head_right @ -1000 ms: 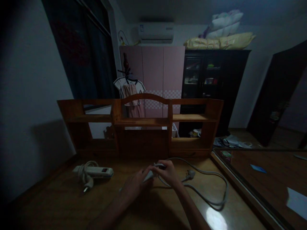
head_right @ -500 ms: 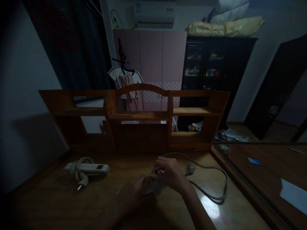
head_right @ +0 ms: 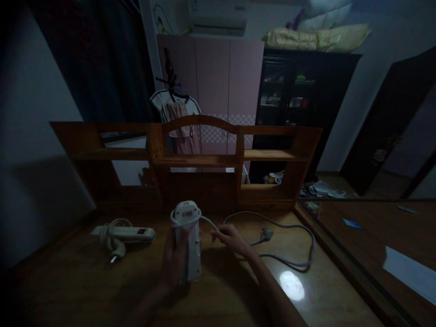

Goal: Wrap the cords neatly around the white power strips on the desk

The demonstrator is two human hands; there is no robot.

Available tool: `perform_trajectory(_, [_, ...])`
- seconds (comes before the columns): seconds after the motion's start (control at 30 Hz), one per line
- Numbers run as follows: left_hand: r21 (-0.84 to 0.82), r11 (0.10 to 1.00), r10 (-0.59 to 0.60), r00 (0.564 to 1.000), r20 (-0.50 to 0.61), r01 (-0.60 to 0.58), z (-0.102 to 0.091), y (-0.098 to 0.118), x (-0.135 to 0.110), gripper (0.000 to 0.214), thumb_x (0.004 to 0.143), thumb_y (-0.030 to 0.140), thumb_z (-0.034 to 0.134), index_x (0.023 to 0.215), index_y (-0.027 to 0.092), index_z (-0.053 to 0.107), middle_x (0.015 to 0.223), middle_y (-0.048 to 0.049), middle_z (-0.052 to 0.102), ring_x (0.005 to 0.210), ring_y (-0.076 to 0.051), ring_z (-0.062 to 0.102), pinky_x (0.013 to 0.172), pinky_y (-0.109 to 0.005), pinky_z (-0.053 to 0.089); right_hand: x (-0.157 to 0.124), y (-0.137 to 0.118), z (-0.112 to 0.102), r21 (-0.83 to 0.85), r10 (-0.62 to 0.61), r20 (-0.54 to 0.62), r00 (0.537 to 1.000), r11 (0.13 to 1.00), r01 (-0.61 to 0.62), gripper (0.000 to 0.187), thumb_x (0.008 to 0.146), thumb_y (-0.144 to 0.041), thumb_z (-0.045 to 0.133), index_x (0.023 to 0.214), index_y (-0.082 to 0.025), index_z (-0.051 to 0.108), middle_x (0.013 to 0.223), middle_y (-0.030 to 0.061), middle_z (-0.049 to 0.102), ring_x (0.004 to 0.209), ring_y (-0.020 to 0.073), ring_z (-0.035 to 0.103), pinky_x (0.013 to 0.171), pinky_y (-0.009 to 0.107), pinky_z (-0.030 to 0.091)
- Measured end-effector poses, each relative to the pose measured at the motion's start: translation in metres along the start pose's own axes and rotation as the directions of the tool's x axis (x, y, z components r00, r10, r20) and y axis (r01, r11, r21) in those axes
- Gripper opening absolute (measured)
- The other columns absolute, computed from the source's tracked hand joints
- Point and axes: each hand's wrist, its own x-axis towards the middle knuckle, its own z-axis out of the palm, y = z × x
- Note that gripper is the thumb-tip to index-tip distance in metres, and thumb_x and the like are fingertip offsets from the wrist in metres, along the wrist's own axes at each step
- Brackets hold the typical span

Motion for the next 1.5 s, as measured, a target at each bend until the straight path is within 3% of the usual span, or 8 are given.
perform_trajectory(0.1, [-0.137, 0.985, -0.115, 0.992, -0.057, 0.107, -0.007, -0.004, 0.026, 0.066, 0.073, 0.071, 0.049, 0.111, 0.018, 0.049, 0.079, -0.0047, 0.066, 0.063, -0.018, 0.065, 0.056, -0.029, 0.052, -0.002, 0.004, 0.009, -0.348, -0.085, -0.181, 0.98, 0.937, 0.017, 0.041, 0.093, -0.047, 0.044, 0.078, -0.016, 0.065, 0.059, -0.002, 0.054, 0.053, 0.0092, 0.046, 0.051, 0.021, 0.026])
perform_trajectory(0.23, [-0.034, 0.991, -0.132, 0.985, -0.112, 0.129, -0.017, -0.012, 0.046, 0.066, 0.071, 0.07, 0.054, 0.108, 0.016, 0.05, 0.076, -0.0045, 0.066, 0.063, -0.02, 0.066, 0.058, -0.031, 0.053, -0.008, -0.004, 0.019, -0.722, -0.242, -0.215, 0.946, 0.692, 0.014, 0.03, 0.096, -0.039, 0.044, 0.083, -0.02, 0.064, 0.062, 0.0002, 0.063, 0.05, 0.0096, 0.052, 0.051, 0.025, 0.019])
perform_trajectory(0.57, [0.392, 0.912, 0.103, 0.993, 0.058, -0.117, -0.011, -0.015, 0.04, 0.056, 0.086, 0.059, 0.042, 0.126, 0.02, 0.046, 0.108, -0.0107, 0.066, 0.098, -0.025, 0.064, 0.081, -0.033, 0.047, -0.025, -0.015, 0.019, -0.881, -0.61, -0.14, 0.78, 0.437, 0.184, 0.027, 0.093, -0.033, 0.052, 0.07, -0.019, 0.057, 0.059, -0.0005, 0.058, 0.053, 0.0096, 0.051, 0.054, 0.027, 0.025])
perform_trajectory(0.77, [0.732, 0.622, 0.169, 0.96, 0.222, -0.278, -0.009, -0.021, 0.033, 0.069, 0.084, 0.061, 0.046, 0.142, 0.028, 0.028, 0.123, -0.0141, 0.061, 0.101, -0.03, 0.063, 0.078, -0.035, 0.044, -0.029, -0.019, 0.006, -0.891, -0.627, -0.158, 0.763, 0.423, 0.163, 0.029, 0.092, -0.036, 0.053, 0.068, -0.019, 0.054, 0.061, -0.0004, 0.054, 0.058, 0.0113, 0.05, 0.057, 0.027, 0.027])
perform_trajectory(1.0, [0.825, 0.486, 0.177, 0.957, 0.232, -0.289, -0.006, -0.021, 0.034, 0.068, 0.087, 0.06, 0.038, 0.144, 0.026, 0.022, 0.119, -0.0146, 0.063, 0.096, -0.03, 0.065, 0.074, -0.033, 0.045, -0.028, -0.024, 0.002, -0.912, -0.623, -0.103, 0.776, 0.37, 0.176, 0.029, 0.093, -0.034, 0.052, 0.068, -0.019, 0.051, 0.063, -0.001, 0.052, 0.061, 0.0122, 0.048, 0.059, 0.028, 0.028])
perform_trajectory(1.23, [0.84, 0.335, 0.266, 0.898, 0.349, -0.426, -0.001, -0.025, 0.026, 0.069, 0.091, 0.049, 0.039, 0.148, 0.027, 0.009, 0.124, -0.0119, 0.057, 0.098, -0.025, 0.061, 0.077, -0.03, 0.046, -0.028, -0.033, 0.017, -0.901, -0.615, -0.014, 0.788, 0.35, 0.257, 0.024, 0.096, -0.029, 0.048, 0.075, -0.019, 0.054, 0.068, -0.0006, 0.056, 0.062, 0.0114, 0.052, 0.056, 0.027, 0.029])
perform_trajectory(1.4, [0.824, 0.317, 0.172, 0.883, 0.438, -0.47, 0.003, -0.028, 0.022, 0.075, 0.088, 0.03, 0.053, 0.148, 0.03, 0.007, 0.115, -0.0081, 0.06, 0.098, -0.022, 0.06, 0.078, -0.029, 0.045, -0.03, -0.038, 0.011, -0.89, -0.576, 0.01, 0.817, 0.368, 0.27, 0.026, 0.095, -0.034, 0.049, 0.075, -0.019, 0.056, 0.069, 0.0002, 0.059, 0.062, 0.0116, 0.053, 0.053, 0.028, 0.026])
perform_trajectory(1.5, [0.719, 0.402, 0.118, 0.81, 0.574, -0.568, 0.004, -0.03, 0.017, 0.067, 0.085, 0.033, 0.056, 0.144, 0.029, 0.024, 0.114, -0.0068, 0.061, 0.102, -0.022, 0.059, 0.083, -0.029, 0.045, -0.032, -0.039, 0.008, -0.882, -0.622, 0.013, 0.783, 0.362, 0.303, 0.025, 0.093, -0.031, 0.053, 0.072, -0.019, 0.057, 0.065, -0.0005, 0.059, 0.059, 0.0115, 0.052, 0.053, 0.028, 0.025])
